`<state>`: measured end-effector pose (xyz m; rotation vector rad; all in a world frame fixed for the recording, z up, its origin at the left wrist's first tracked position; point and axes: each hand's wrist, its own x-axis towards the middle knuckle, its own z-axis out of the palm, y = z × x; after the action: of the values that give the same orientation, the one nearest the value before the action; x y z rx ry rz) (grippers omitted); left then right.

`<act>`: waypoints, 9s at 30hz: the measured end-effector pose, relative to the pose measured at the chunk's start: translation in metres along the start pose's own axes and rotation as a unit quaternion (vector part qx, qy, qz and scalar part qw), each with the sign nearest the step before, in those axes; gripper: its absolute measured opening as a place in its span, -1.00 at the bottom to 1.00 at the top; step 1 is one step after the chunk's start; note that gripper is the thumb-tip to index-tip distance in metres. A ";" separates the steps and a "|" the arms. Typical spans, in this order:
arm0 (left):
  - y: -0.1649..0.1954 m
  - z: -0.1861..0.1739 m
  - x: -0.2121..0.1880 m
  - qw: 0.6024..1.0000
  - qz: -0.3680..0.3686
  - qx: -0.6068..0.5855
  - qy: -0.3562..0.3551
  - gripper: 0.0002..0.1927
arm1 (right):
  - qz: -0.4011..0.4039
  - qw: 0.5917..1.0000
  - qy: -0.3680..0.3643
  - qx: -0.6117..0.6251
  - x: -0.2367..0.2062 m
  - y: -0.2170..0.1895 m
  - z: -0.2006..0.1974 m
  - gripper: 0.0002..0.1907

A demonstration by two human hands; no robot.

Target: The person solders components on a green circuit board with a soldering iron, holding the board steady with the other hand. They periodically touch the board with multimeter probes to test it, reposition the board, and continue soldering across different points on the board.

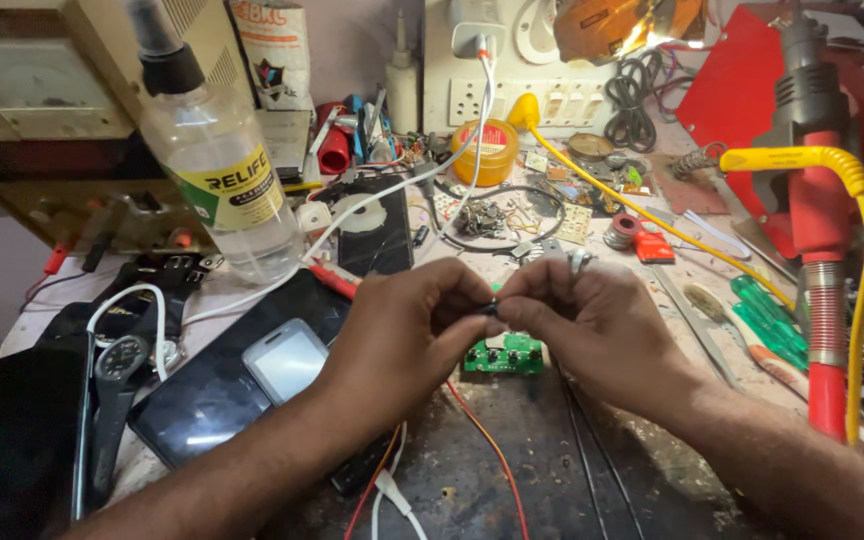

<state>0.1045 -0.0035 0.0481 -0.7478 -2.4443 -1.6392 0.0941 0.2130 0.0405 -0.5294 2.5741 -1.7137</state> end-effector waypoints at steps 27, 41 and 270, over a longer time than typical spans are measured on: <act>-0.026 -0.033 -0.020 0.999 0.012 0.027 0.025 -0.81 | 0.029 0.914 0.048 -0.401 0.069 -0.035 0.001 -0.70; -0.038 -0.042 -0.023 0.999 0.015 0.008 0.035 -0.76 | -0.087 0.904 0.076 -0.410 0.120 -0.033 0.027 -0.72; -0.063 0.022 0.009 0.971 0.054 0.212 -0.099 -0.86 | -0.106 0.978 0.168 0.054 0.023 0.061 -0.072 -0.79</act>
<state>0.0726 0.0003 -0.0107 -0.9862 -2.6964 -0.9899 0.0421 0.2927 0.0190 -0.5738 2.7011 -2.1723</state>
